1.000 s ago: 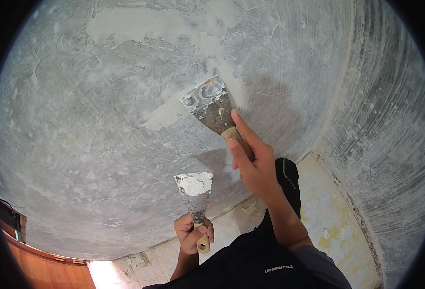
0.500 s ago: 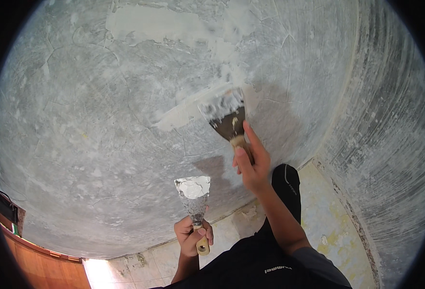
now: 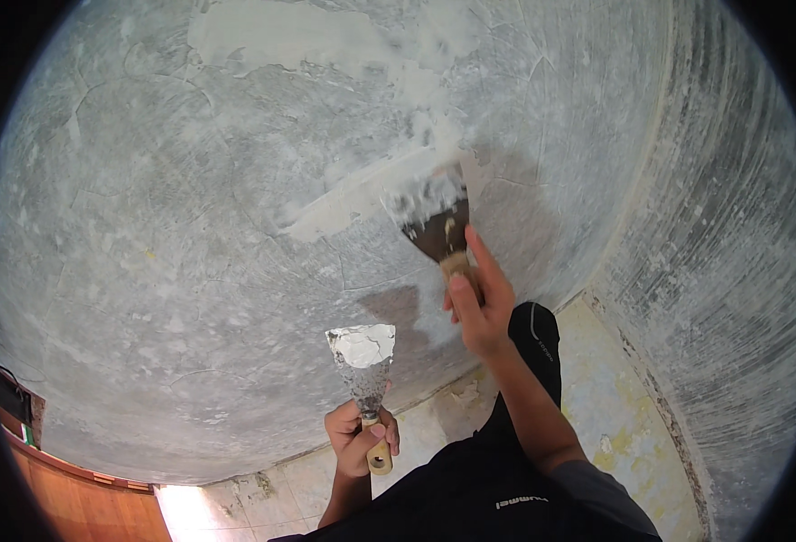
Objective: The person applies wall putty to a concrete wall using two putty knives to smooth the surface.
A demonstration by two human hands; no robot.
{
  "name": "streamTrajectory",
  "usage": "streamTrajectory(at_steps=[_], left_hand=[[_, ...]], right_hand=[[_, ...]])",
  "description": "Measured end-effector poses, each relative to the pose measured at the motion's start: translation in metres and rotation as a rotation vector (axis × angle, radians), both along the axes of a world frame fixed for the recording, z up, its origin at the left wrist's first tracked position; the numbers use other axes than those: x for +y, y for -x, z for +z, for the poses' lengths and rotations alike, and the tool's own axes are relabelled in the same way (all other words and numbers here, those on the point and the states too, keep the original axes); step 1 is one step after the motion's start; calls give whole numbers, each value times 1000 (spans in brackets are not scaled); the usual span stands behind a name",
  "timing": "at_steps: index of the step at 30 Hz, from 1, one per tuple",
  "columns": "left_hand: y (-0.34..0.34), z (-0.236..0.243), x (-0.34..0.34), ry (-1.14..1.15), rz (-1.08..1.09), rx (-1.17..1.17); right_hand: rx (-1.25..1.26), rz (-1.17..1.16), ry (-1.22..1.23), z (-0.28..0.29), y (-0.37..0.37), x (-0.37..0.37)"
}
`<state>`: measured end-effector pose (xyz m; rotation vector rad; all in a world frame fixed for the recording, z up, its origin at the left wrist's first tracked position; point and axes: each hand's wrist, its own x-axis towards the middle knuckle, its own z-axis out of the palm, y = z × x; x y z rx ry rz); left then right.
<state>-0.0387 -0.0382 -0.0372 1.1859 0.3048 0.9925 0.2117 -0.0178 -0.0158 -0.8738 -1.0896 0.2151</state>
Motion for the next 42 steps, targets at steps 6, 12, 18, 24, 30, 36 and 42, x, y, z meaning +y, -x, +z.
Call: streamTrajectory(at_steps=[6, 12, 18, 24, 30, 36, 42], left_hand=[[-5, 0, 1, -26, 16, 11], [-4, -1, 1, -31, 22, 22], [-5, -1, 1, -20, 17, 11], [-3, 0, 0, -18, 27, -13], [1, 0, 2, -14, 50, -6], [2, 3, 2, -37, 33, 2], [0, 4, 3, -49, 26, 11]], right_hand=[[77, 72, 76, 4, -8, 12], [10, 36, 92, -55, -6, -5], [9, 41, 42, 21, -2, -3], [52, 61, 105, 10, -4, 10], [70, 64, 133, -57, -1, -12], [-24, -30, 143, 44, 2, -38], [-220, -190, 108, 94, -12, -46]])
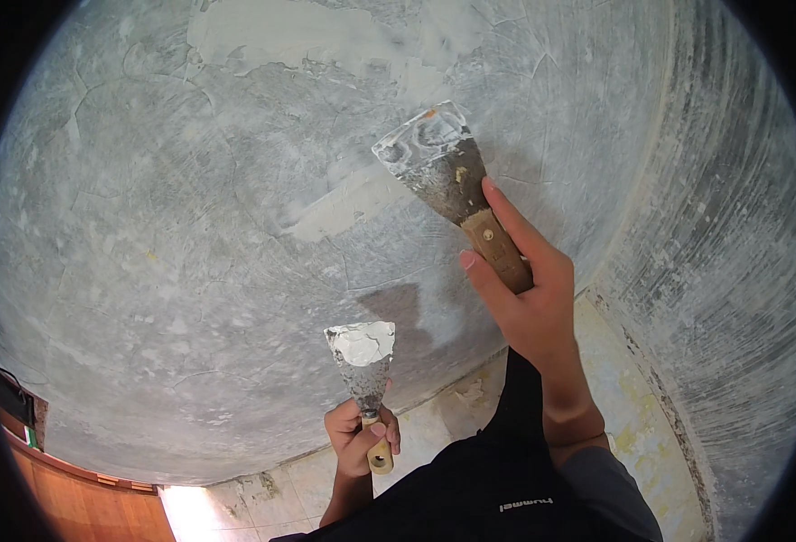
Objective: The person applies wall putty to a concrete wall using two putty knives to smooth the surface.
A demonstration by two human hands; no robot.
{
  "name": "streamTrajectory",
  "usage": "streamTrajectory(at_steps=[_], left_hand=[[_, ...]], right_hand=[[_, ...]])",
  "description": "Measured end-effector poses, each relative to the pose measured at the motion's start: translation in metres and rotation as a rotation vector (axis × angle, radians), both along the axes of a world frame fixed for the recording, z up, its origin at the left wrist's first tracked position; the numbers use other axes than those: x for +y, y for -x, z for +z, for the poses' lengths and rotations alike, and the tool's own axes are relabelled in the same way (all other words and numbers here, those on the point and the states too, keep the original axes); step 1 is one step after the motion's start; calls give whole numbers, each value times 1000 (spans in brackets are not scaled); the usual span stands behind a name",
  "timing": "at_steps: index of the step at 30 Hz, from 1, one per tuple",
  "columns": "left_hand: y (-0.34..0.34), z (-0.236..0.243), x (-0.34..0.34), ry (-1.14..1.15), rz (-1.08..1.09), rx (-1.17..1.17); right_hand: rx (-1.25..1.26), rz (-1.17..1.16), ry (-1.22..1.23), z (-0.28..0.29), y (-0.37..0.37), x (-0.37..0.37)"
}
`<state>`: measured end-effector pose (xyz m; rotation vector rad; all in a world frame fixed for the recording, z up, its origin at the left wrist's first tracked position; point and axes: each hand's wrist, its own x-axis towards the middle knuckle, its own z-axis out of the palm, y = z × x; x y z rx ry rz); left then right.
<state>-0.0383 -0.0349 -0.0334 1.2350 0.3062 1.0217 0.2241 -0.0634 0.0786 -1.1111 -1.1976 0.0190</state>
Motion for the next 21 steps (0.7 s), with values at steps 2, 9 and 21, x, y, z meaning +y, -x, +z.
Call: streamTrajectory(at_steps=[2, 9, 21], left_hand=[[0, 0, 0, 12, 1, 2], [-5, -1, 0, 21, -23, -13], [-13, -3, 4, 47, -39, 13]], right_hand=[[-32, -22, 23, 8, 2, -5], [-192, -120, 108, 21, 5, -9], [-368, -307, 352, 43, 12, -29]])
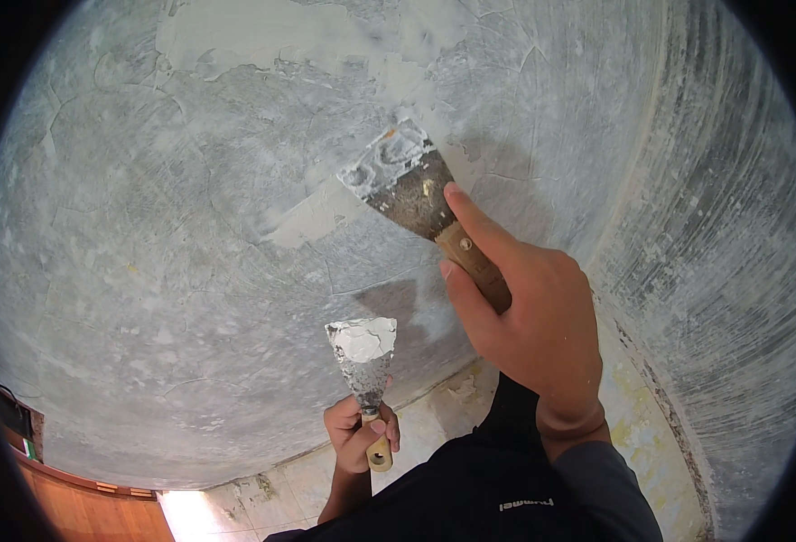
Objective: The person applies wall putty to a concrete wall using two putty knives to smooth the surface.
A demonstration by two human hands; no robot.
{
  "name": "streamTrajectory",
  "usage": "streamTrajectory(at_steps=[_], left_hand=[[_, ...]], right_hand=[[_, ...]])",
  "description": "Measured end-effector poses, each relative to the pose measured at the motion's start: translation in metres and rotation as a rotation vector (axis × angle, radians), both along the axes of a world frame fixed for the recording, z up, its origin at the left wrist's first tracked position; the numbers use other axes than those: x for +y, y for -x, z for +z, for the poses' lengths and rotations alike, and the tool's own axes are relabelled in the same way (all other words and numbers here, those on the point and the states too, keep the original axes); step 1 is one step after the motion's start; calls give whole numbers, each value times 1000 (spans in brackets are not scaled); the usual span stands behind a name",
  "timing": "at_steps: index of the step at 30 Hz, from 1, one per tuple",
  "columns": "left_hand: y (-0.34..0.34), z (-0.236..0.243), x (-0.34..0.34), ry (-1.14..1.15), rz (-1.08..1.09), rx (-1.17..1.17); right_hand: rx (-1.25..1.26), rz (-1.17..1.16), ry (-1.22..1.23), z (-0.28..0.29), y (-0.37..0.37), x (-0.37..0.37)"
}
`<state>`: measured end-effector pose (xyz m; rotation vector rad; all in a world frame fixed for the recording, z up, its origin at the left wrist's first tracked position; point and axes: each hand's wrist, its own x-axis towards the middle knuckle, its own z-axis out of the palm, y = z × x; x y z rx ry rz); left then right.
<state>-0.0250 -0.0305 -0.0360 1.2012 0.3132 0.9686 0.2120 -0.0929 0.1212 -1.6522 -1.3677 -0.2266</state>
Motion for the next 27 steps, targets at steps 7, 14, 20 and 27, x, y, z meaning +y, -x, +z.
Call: streamTrajectory(at_steps=[7, 14, 20, 27], left_hand=[[-2, 0, -2, 4, -6, 25], [0, 3, -6, 15, -29, -33], [1, 1, -10, 20, -15, -53], [1, 1, -11, 2, 34, -37]], right_hand=[[79, 76, 49, -5, -1, -9], [177, 162, -188, -40, -4, 10], [128, 123, -425, -111, 4, 86], [167, 199, -630, -156, 4, 107]])
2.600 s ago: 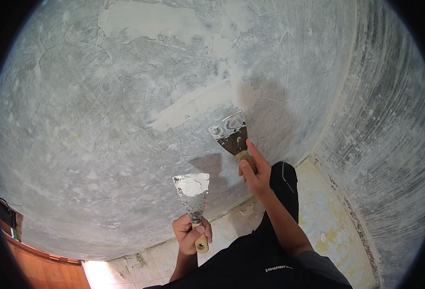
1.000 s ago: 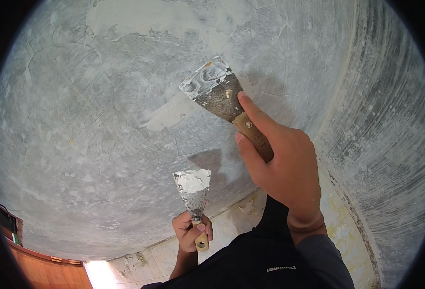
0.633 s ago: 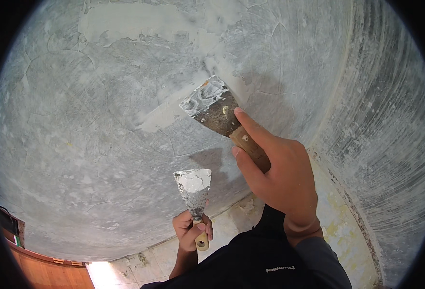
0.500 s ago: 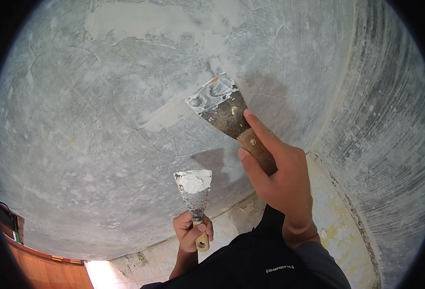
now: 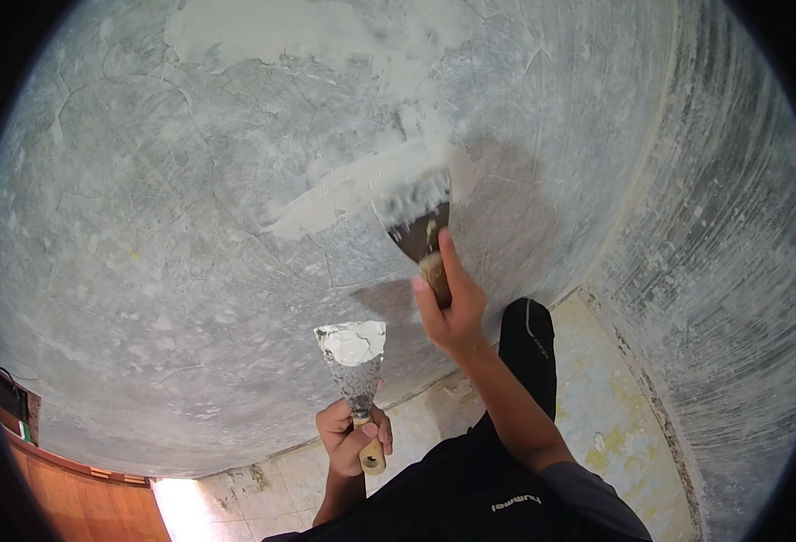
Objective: The person applies wall putty to a concrete wall using two putty knives to smooth the surface.
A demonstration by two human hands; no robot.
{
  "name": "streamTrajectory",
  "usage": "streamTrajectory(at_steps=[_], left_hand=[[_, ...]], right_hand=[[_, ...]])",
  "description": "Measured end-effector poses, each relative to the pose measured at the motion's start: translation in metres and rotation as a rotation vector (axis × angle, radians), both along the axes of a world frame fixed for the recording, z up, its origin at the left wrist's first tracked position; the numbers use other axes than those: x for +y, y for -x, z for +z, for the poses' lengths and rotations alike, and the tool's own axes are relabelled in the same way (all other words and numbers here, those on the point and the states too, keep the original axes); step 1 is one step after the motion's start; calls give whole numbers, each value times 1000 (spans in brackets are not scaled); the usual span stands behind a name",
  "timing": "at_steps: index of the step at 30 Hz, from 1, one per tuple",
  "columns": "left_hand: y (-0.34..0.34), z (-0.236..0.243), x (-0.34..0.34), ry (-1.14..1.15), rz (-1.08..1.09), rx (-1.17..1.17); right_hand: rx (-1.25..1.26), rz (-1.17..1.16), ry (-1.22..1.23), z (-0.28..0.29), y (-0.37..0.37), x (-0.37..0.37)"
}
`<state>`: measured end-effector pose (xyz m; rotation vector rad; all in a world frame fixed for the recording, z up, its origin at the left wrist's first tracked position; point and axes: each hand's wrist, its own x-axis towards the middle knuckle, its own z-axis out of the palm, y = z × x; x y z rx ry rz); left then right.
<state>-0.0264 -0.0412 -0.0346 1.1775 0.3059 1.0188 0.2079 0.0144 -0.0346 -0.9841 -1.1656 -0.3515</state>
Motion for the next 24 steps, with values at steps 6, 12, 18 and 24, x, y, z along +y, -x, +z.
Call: streamTrajectory(at_steps=[6, 12, 18, 24], left_hand=[[3, -4, -1, -18, -2, 5], [2, -1, -1, -1, -18, 9], [5, -1, -1, -3, -20, 1], [2, 4, -7, -67, 25, -56]], right_hand=[[-27, -19, 127, 45, -3, -7], [8, 72, 295, -121, -2, -33], [95, 115, 326, -67, 13, -44], [-79, -1, -11, 36, 21, -8]])
